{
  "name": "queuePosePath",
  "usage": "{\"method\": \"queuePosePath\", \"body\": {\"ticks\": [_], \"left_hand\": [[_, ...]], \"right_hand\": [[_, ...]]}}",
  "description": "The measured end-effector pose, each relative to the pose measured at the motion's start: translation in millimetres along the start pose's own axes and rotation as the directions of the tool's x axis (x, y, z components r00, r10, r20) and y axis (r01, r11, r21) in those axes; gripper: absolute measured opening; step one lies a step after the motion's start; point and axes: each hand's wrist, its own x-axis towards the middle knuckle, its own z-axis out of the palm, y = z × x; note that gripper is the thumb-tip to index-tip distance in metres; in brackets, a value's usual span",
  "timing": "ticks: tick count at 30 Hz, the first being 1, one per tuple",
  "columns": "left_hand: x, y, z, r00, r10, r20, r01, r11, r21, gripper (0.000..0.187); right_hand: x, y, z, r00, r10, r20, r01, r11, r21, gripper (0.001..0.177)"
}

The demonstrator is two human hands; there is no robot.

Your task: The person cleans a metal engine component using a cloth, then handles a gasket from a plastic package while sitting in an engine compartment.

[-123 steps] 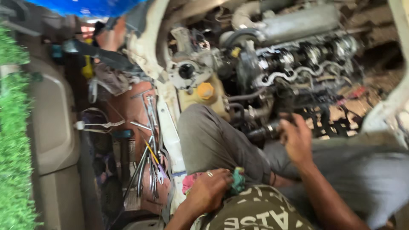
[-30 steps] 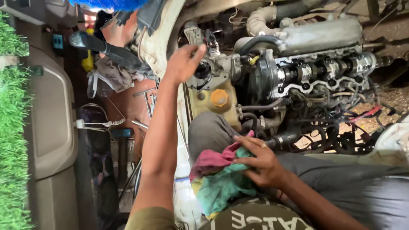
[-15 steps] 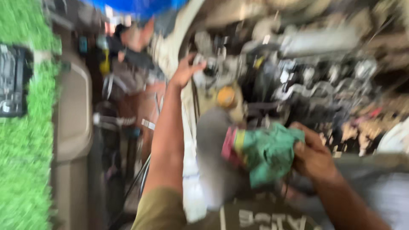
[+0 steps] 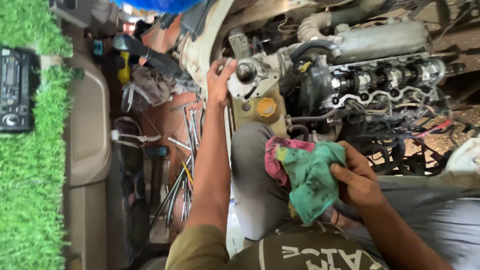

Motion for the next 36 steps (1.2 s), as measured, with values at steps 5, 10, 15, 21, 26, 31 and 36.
{"method": "queuePosePath", "body": {"ticks": [5, 10, 15, 21, 26, 31, 36], "left_hand": [[-42, 19, 23, 0.991, -0.033, -0.127, 0.018, 0.992, -0.121, 0.051], [-98, 56, 79, 0.977, -0.171, -0.126, 0.128, 0.947, -0.296, 0.051], [-126, 54, 111, 0.994, 0.019, -0.111, -0.054, 0.948, -0.314, 0.054], [-136, 47, 112, 0.921, 0.382, -0.08, -0.377, 0.923, 0.07, 0.06], [-133, 53, 103, 0.989, 0.15, 0.017, -0.122, 0.863, -0.49, 0.076], [-111, 36, 129, 0.964, -0.14, 0.227, 0.261, 0.669, -0.696, 0.064], [-125, 33, 132, 0.842, -0.278, 0.463, 0.534, 0.553, -0.64, 0.058]], "right_hand": [[40, -6, 23, 0.976, -0.206, -0.068, 0.129, 0.806, -0.578, 0.034], [116, 11, 41, 0.8, -0.587, 0.125, 0.417, 0.393, -0.82, 0.025], [150, 21, 32, 0.724, -0.687, -0.056, 0.312, 0.399, -0.862, 0.031], [157, 30, 23, 0.771, -0.533, -0.349, 0.408, 0.834, -0.372, 0.024], [153, 22, 13, 0.747, -0.58, -0.323, 0.449, 0.8, -0.398, 0.016], [148, 12, 9, 0.78, -0.516, -0.353, 0.463, 0.856, -0.23, 0.012], [130, -10, -7, 0.736, -0.654, -0.172, 0.348, 0.585, -0.733, 0.014]]}}
